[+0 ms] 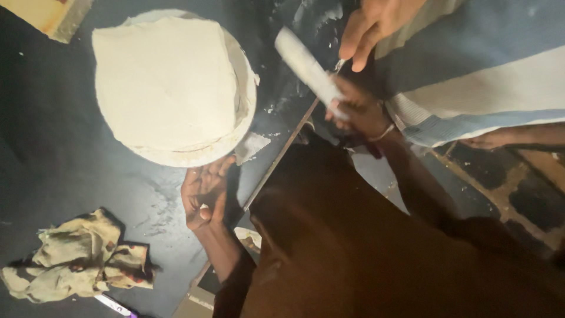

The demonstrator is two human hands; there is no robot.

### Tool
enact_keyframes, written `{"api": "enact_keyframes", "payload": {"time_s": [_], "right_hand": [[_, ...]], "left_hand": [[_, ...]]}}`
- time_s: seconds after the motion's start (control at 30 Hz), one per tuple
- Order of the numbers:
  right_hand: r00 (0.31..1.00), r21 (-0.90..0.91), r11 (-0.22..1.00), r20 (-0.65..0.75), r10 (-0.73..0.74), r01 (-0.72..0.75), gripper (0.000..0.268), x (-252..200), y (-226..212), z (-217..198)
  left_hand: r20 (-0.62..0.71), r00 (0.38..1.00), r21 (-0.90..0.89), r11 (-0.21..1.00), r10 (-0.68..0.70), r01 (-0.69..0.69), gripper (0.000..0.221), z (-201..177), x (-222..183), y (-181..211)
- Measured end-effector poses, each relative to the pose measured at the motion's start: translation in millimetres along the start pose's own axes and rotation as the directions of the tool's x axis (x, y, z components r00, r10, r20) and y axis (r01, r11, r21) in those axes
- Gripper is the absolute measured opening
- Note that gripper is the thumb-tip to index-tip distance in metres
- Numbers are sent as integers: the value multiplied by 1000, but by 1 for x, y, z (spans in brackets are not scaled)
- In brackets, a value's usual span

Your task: The person spreads white icing onto the top and sides of a square cake using a palette knife, smoothing the surface and edges.

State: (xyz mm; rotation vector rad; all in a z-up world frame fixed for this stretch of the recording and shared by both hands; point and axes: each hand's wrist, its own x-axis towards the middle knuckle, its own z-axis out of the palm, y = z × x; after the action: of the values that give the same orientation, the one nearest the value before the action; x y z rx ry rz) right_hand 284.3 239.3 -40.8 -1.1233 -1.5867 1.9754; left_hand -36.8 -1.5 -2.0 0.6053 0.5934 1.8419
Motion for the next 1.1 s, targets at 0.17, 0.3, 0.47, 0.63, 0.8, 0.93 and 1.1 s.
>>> {"api": "enact_keyframes", "payload": {"time_s": [0.17, 0.3, 0.47, 0.63, 0.8, 0.93, 1.1], "right_hand": [[716, -979, 194, -175, -675, -56, 42, 22, -13, -29], [848, -994, 64, -109, -519, -89, 95, 27, -12, 15], [883, -984, 162, -136, -450, -69, 83, -13, -14, 23], [927, -882, 445, -23, -374, 158, 63, -20, -5, 22], [999, 270, 963, -22, 23, -16, 28, -10, -15, -5], [967, 197, 953, -61, 247, -231, 24, -42, -24, 10], [978, 178, 966, 131, 164, -186, 19, -77, -46, -11]], "left_hand": [[0, 1000, -17, 1000, 13, -13, 105, -2, -1, -4], [3, 1000, -4, 1000, 9, -9, 104, -2, -7, -3], [38, 999, -13, 1000, 24, -24, 101, -9, -8, -3], [43, 999, 12, 1000, -4, 4, 105, -8, -1, 3], [168, 985, 56, 998, 28, -38, 94, -16, 3, 0], [158, 987, -30, 1000, -2, 6, 87, -8, 2, -4], [130, 992, -60, 998, -4, 12, 93, -1, 4, -4]]}}
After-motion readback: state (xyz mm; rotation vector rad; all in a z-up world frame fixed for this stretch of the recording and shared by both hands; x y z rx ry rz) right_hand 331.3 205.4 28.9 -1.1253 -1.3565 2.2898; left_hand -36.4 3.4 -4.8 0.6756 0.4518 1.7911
